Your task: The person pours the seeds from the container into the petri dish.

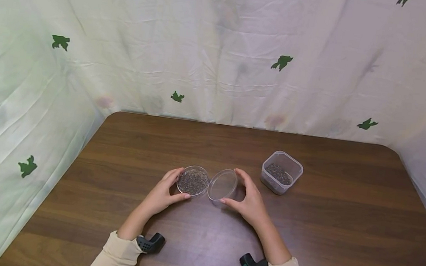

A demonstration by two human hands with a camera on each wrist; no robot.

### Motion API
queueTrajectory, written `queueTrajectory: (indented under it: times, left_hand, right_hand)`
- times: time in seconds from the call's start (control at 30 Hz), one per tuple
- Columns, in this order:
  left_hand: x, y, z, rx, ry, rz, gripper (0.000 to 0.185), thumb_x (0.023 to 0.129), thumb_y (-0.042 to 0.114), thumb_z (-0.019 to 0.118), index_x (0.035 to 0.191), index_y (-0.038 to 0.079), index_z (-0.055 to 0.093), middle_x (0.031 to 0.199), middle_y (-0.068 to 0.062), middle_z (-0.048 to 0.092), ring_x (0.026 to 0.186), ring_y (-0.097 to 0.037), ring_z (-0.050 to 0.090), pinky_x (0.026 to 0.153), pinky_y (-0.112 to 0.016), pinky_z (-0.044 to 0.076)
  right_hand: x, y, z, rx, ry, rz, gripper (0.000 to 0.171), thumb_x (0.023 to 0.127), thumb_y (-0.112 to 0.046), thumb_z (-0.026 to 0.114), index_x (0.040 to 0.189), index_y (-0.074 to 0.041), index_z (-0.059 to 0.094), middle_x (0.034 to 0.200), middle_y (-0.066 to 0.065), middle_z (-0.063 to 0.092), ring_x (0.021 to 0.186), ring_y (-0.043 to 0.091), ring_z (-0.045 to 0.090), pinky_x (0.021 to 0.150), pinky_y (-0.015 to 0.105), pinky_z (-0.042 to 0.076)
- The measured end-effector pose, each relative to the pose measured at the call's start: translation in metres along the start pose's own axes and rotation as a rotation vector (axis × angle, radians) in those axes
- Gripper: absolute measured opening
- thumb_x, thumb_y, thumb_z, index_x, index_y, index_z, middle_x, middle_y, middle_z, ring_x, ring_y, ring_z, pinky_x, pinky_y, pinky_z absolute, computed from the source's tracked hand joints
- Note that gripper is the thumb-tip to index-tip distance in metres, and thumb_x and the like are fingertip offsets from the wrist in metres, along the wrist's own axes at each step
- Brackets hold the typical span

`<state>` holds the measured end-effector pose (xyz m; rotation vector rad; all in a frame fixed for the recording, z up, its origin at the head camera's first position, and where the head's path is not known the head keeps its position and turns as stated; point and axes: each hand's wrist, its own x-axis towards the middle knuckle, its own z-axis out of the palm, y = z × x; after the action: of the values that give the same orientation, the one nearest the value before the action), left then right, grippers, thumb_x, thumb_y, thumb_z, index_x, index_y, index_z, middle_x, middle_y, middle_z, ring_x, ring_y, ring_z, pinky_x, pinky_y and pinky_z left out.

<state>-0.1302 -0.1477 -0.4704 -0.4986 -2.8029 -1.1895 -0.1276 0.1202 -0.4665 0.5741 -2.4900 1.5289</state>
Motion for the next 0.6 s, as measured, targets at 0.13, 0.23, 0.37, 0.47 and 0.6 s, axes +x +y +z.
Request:
queueTrajectory:
  times: [0.13, 0.23, 0.37, 0.47, 0.6]
  left_hand:
    - [0.000, 0.001, 0.000, -0.014, 0.004, 0.004, 0.081, 0.064, 0.043, 0.065, 0.126, 0.002, 0.031, 0.124, -0.009, 0.033, 0.113, -0.017, 0.030, 0.092, -0.034, 0.025]
    - [0.000, 0.001, 0.000, -0.020, 0.007, 0.011, 0.081, 0.064, 0.042, 0.065, 0.126, 0.001, 0.032, 0.124, -0.009, 0.034, 0.113, -0.017, 0.030, 0.092, -0.033, 0.025]
    - [0.000, 0.000, 0.000, -0.018, 0.012, 0.010, 0.081, 0.064, 0.042, 0.065, 0.126, 0.002, 0.032, 0.124, -0.009, 0.034, 0.113, -0.016, 0.030, 0.092, -0.033, 0.025]
    - [0.000, 0.000, 0.001, -0.015, 0.014, 0.010, 0.082, 0.063, 0.043, 0.065, 0.126, 0.003, 0.032, 0.124, -0.008, 0.033, 0.113, -0.016, 0.031, 0.092, -0.033, 0.025]
    - [0.000, 0.000, 0.001, -0.019, 0.014, 0.008, 0.081, 0.063, 0.043, 0.065, 0.126, 0.003, 0.032, 0.124, -0.008, 0.033, 0.113, -0.016, 0.031, 0.092, -0.033, 0.025]
  right_hand:
    - [0.002, -0.016, 0.000, 0.055, 0.017, -0.029, 0.080, 0.055, -0.021, 0.076, 0.122, -0.007, 0.035, 0.120, 0.009, 0.040, 0.102, 0.029, 0.042, 0.085, 0.046, 0.027]
    - [0.003, -0.028, 0.000, 0.072, 0.030, -0.043, 0.078, 0.055, -0.015, 0.076, 0.121, -0.003, 0.036, 0.119, 0.012, 0.040, 0.104, 0.030, 0.039, 0.086, 0.047, 0.026]
    - [0.006, -0.034, 0.003, 0.080, 0.037, -0.040, 0.077, 0.055, -0.015, 0.076, 0.121, -0.004, 0.036, 0.120, 0.011, 0.040, 0.108, 0.027, 0.035, 0.086, 0.046, 0.027]
    - [0.008, -0.036, 0.007, 0.090, 0.037, -0.038, 0.077, 0.056, -0.016, 0.076, 0.121, -0.004, 0.036, 0.121, 0.010, 0.038, 0.109, 0.025, 0.034, 0.085, 0.046, 0.028]
    - [0.011, -0.036, 0.011, 0.115, 0.037, -0.065, 0.078, 0.056, -0.014, 0.076, 0.122, -0.004, 0.036, 0.122, 0.010, 0.037, 0.110, 0.023, 0.032, 0.086, 0.046, 0.027]
